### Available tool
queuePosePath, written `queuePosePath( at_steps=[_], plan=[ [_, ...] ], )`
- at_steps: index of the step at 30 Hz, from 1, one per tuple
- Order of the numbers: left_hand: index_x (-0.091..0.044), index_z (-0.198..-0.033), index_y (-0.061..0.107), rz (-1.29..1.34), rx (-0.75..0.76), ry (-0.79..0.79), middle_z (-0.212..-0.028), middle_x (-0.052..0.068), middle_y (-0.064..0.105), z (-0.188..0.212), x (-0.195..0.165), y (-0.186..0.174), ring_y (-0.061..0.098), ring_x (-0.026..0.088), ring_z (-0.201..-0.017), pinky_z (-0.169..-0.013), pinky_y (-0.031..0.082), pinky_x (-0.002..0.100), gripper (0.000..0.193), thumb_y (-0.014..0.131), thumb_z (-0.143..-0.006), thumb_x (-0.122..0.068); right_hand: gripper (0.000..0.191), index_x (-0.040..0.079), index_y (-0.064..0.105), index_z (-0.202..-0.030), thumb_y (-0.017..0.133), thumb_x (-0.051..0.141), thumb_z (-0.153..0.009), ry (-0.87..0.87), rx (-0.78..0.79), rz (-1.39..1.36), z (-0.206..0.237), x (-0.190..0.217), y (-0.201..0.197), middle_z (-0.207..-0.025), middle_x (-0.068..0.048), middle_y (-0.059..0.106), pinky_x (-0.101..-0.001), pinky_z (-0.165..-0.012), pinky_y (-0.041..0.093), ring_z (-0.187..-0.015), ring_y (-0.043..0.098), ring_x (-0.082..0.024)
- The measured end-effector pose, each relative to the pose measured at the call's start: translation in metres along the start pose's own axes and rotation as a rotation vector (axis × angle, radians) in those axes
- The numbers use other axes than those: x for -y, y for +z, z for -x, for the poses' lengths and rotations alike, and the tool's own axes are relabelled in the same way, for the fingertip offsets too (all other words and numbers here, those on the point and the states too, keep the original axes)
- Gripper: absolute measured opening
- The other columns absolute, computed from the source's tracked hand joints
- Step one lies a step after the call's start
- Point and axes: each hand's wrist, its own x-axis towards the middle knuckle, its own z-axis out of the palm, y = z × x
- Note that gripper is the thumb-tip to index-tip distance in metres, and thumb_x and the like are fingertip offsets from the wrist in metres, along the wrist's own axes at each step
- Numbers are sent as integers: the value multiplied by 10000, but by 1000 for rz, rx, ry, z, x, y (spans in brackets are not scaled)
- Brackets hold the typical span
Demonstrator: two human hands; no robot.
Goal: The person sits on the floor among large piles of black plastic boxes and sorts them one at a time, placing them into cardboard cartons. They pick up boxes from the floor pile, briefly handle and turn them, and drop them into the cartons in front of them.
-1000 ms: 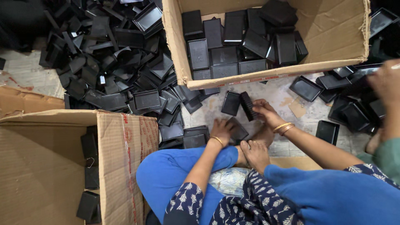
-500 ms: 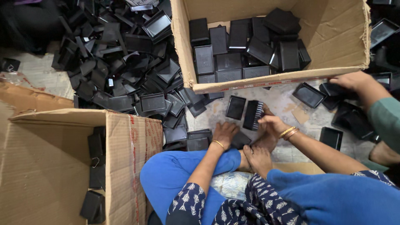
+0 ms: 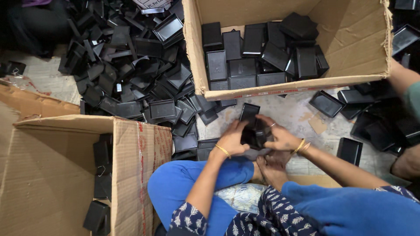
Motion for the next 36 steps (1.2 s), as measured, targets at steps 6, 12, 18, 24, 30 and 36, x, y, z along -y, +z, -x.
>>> queuePosePath(
  at_steps=[6, 12, 18, 24, 30, 36],
  plan=[
    [-43, -1607, 250, 501, -198, 143, -1351, 192, 587, -1, -25, -15, 614, 315, -1247, -1090, 500, 398, 1144, 886, -681, -259, 1068, 82, 173, -1609, 780, 106, -730, -109, 18, -119, 1, 28, 8, -1528, -183, 446, -408, -1109, 421, -1361, 515, -289],
    [-19, -1595, 344, 576, -269, 223, -1369, 164, 635, -4, -23, -8, 649, 279, -1267, -1104, 521, 388, 1076, 925, -749, -342, 1030, 100, 196, -1614, 822, 127, -797, 5, 27, -227, -1, 40, 4, -1502, -160, 490, -378, -1095, 450, -1323, 540, -225],
    [-4, -1537, 449, 659, -366, 204, -1457, 177, 606, -2, -45, -9, 617, 301, -1343, -1161, 483, 398, 820, 842, -884, -306, 949, 98, 208, -1630, 770, 149, -867, -31, -90, -400, -1, 38, 15, -1558, -142, 429, -382, -1130, 402, -1389, 453, -225],
    [-13, -1379, 518, 143, -605, 423, -1335, 227, 623, 10, -71, -27, 636, 396, -1217, -1058, 510, 425, 653, 818, -836, -216, 736, 226, 245, -1588, 645, 267, -972, 191, -339, -1275, -8, 44, 23, -1436, -90, 477, -455, -1036, 499, -1270, 558, -248],
    [-37, -1297, 631, 221, -630, 190, -1127, 186, 721, 13, -68, -49, 733, 376, -1018, -883, 583, 388, 483, 761, -832, -54, 582, 231, 357, -1495, 591, 251, -964, 247, -314, -913, -9, 49, 18, -1389, -67, 555, -404, -984, 534, -1211, 604, -215],
    [-37, -1255, 650, 526, -508, 199, -1060, 121, 763, 23, -75, -80, 767, 233, -971, -864, 591, 341, 435, 816, -853, -40, 292, 53, 666, -1198, 728, 62, -913, -203, -410, -73, -2, 101, -21, -1090, -76, 671, -344, -925, 524, -1054, 639, -244]
  ],
)
